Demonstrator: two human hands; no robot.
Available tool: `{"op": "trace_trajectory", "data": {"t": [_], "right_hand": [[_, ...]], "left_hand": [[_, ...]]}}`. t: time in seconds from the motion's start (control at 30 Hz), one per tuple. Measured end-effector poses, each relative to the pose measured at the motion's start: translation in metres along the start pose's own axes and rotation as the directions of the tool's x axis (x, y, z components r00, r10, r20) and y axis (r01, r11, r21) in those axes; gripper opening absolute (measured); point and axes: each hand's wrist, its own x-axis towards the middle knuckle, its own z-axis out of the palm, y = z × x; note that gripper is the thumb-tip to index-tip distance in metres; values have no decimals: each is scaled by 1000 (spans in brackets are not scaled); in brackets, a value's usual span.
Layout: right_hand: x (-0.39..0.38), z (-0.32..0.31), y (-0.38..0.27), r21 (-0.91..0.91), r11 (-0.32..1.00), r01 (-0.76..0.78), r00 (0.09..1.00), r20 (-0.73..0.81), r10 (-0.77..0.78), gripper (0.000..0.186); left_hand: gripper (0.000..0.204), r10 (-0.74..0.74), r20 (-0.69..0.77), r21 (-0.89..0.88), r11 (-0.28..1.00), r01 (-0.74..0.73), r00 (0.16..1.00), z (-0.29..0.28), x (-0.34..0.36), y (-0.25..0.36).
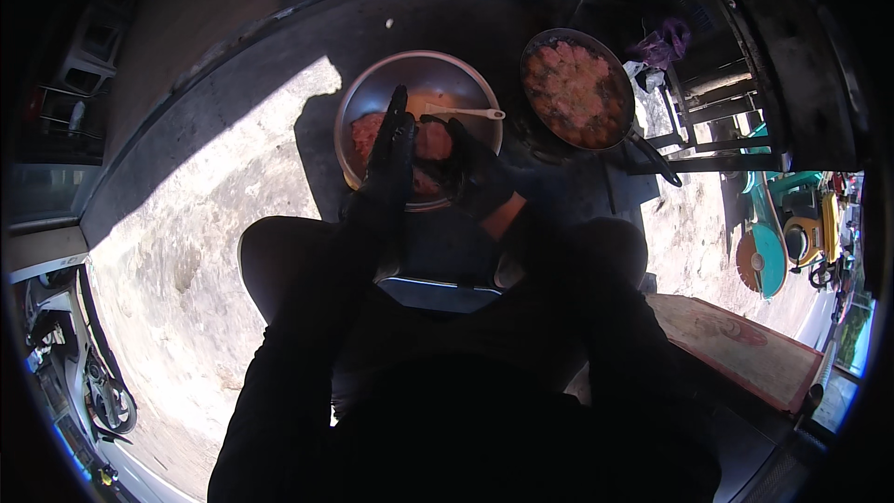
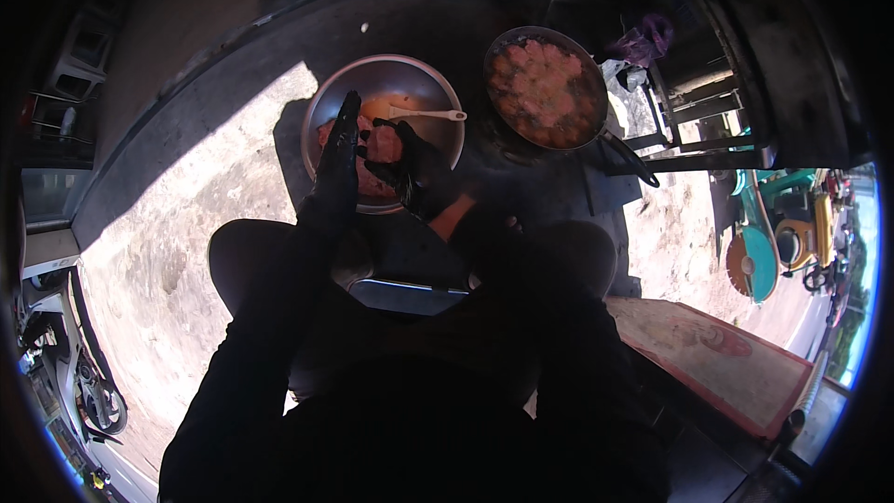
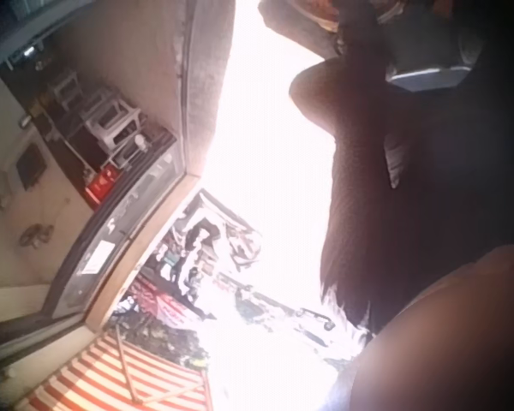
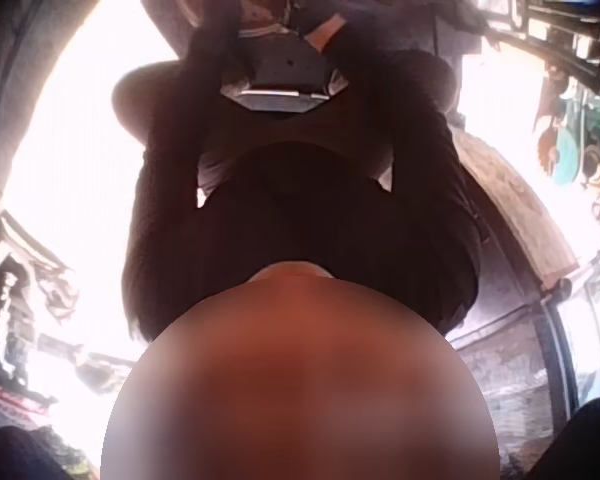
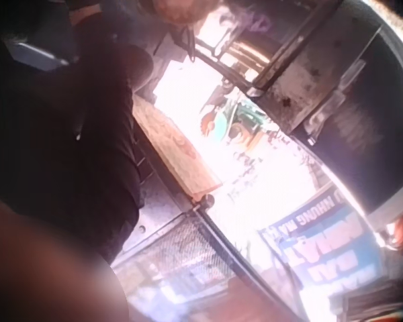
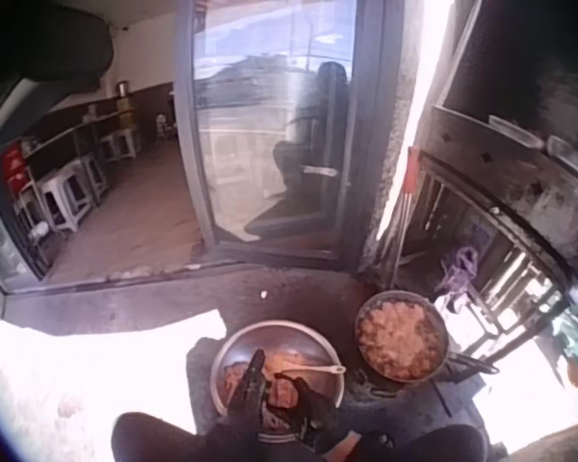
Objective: The person forms raw ground meat into round balls by hand and places them into a pan of hot oil to cook. They use a spoon to scoop meat and a spatula to turn the meatballs in the pan.
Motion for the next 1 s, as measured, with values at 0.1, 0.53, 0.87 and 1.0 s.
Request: {"op": "trace_trajectory", "data": {"t": [0.1,0.53,0.87,1.0], "right_hand": [[-3,7,2,50,998,29,998,56,-32,40],[-2,-52,-191,-914,-402,65,997,72,-4,33],[4,-195,-349,-682,-562,-468,772,-6,-635,39],[6,-190,-339,-531,-733,-425,842,65,-536,31]], "left_hand": [[37,-146,76,-21,989,148,986,-2,6,3],[53,-287,57,-347,892,289,956,-11,11,5],[47,-346,149,-293,879,376,926,-3,13,10],[47,-319,169,-308,882,358,932,-6,10,8]]}}
